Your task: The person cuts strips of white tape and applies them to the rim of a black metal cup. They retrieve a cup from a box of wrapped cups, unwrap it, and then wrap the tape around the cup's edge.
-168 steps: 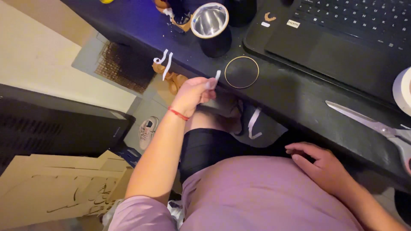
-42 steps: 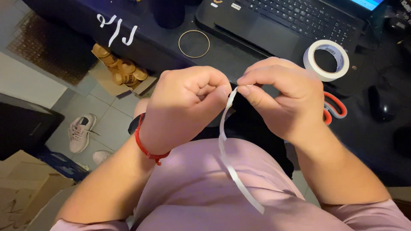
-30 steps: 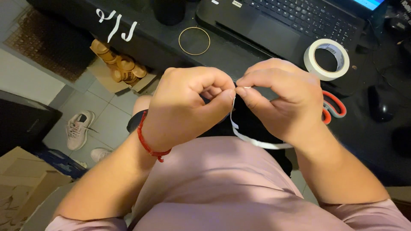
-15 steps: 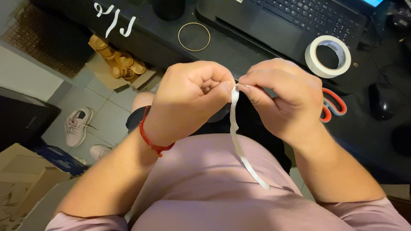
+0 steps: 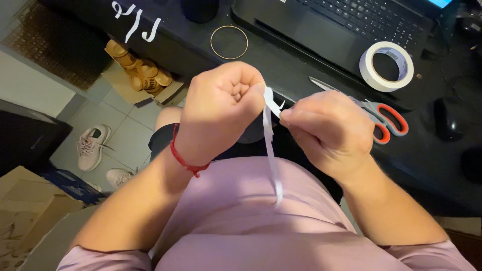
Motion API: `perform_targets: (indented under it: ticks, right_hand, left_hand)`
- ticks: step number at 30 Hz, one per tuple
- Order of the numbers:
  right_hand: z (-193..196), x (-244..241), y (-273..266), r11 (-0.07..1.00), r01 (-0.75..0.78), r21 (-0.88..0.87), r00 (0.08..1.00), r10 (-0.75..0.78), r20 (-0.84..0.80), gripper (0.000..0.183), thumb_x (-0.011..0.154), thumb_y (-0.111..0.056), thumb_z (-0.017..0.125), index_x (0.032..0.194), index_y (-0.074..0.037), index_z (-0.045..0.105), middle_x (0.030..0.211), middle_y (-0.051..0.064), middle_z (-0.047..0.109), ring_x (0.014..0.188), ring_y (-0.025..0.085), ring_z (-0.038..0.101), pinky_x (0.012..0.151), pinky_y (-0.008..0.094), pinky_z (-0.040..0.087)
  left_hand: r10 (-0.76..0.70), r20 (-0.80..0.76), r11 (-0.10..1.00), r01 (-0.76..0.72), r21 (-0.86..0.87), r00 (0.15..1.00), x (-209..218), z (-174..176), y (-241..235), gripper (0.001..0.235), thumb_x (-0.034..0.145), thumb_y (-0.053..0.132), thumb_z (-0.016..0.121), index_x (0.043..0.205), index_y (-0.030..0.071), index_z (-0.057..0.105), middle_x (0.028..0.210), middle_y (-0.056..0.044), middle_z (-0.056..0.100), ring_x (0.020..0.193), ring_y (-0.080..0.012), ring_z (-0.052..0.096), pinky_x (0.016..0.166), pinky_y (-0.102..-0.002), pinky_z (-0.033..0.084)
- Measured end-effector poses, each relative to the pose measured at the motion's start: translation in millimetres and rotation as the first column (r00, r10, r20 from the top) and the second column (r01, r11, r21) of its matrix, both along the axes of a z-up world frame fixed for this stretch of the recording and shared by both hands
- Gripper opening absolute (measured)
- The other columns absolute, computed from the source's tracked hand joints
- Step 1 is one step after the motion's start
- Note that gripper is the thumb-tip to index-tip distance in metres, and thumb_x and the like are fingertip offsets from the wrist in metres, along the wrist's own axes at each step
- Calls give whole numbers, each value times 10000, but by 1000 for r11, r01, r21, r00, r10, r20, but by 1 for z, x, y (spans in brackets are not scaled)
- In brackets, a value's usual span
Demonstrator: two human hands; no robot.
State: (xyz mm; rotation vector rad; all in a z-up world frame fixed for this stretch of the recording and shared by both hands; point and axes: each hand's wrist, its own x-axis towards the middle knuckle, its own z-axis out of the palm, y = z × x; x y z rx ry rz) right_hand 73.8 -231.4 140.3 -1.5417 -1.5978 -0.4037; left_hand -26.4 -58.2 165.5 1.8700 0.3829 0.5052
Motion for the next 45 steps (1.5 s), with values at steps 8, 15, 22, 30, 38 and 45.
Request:
perform_targets:
  ticks: [8,15,22,30,38,45]
  right_hand:
    - [-5,-5,-2,997,40,-70,998,-37,43,105,931,95,650,966,17,711,906,140,652,738,319,627,711,405,515]
    - [-36,-5,-7,983,102,-155,991,-86,105,148,959,-12,603,984,-45,744,930,107,674,766,311,639,687,411,484]
    - [-46,-11,-12,994,-11,-107,1000,12,9,189,898,117,571,960,-9,698,840,123,665,713,290,638,704,394,543]
    - [-76,-9,-42,994,8,-108,993,-21,-114,82,907,11,618,897,10,699,771,137,662,664,274,630,684,364,542]
    - [-70,-11,-56,995,21,-98,979,-41,-201,61,872,7,638,818,16,665,767,161,660,671,281,638,675,348,547]
    - [-63,-3,-56,989,59,-134,960,-93,-264,75,883,4,647,810,-11,642,900,155,664,830,263,666,824,367,534]
  left_hand:
    - [-1,64,983,13,-182,998,14,-21,18,128,840,124,551,737,119,626,589,40,633,533,-38,535,545,-194,438]
    - [87,-192,755,-191,-627,978,35,-36,40,174,811,195,487,824,68,605,688,-78,655,543,-156,635,567,-217,464]
    - [215,-143,625,-249,-740,966,37,-63,65,130,788,167,521,815,66,599,629,-50,601,488,-151,598,501,-244,469]
    - [251,-71,560,-204,-803,965,30,-77,83,167,856,210,533,777,79,601,672,-61,658,536,-144,608,582,-276,508]
    - [282,-68,589,-228,-775,957,22,-76,91,203,855,206,513,760,63,622,664,-72,669,547,-152,626,580,-267,512]
    - [241,10,776,-187,-602,970,13,-77,96,148,909,200,473,920,101,583,740,-48,662,633,-127,651,591,-226,526]
